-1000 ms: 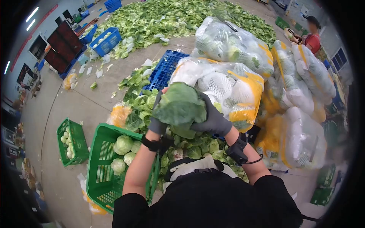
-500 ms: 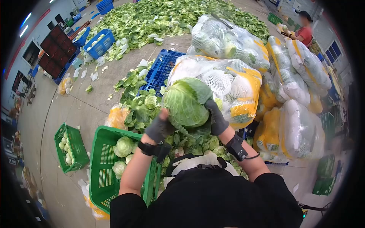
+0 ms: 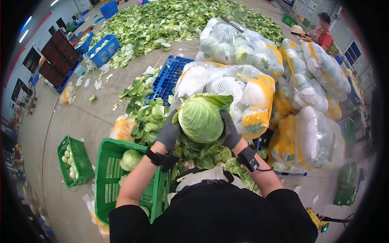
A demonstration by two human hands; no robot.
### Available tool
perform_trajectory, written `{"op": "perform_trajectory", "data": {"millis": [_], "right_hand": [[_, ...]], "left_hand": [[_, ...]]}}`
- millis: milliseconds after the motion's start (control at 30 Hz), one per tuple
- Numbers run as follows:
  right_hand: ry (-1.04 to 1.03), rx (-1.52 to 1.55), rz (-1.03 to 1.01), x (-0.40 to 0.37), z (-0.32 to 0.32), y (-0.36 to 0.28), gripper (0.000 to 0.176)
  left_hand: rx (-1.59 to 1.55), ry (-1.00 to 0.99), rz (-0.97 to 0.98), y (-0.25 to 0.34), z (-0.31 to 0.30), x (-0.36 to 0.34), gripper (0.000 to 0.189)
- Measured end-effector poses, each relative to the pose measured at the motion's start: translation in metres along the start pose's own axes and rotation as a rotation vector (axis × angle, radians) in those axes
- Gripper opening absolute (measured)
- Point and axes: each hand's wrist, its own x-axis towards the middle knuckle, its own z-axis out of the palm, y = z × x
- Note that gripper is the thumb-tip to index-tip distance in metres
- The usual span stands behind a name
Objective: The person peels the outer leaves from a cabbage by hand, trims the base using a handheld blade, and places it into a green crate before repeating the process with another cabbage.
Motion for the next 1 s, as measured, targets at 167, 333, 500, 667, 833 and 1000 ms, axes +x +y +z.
{"op": "perform_trajectory", "data": {"millis": [167,333,500,667,833,1000], "right_hand": [[-0.041,0.215,0.036,-0.008,-0.018,0.010,0.054],[-0.074,0.192,0.195,-0.016,-0.041,-0.012,0.053],[-0.117,0.069,0.354,-0.007,-0.053,0.002,0.054],[-0.159,-0.105,-0.014,0.024,-0.016,0.016,0.053],[-0.161,0.134,0.151,0.033,0.004,-0.002,0.051],[-0.070,-0.159,0.005,0.051,0.015,-0.005,0.039]], "left_hand": [[-0.768,0.337,-0.421,0.032,0.000,0.018,0.057],[-0.294,0.026,-0.064,0.023,-0.047,0.013,0.071],[0.071,-0.408,0.423,-0.018,-0.096,0.040,0.064],[-0.077,-0.205,0.170,-0.044,-0.094,0.042,0.063],[-0.834,-0.058,-0.199,-0.055,-0.089,0.033,0.052],[0.169,0.202,0.143,-0.070,-0.099,0.018,0.040]]}}
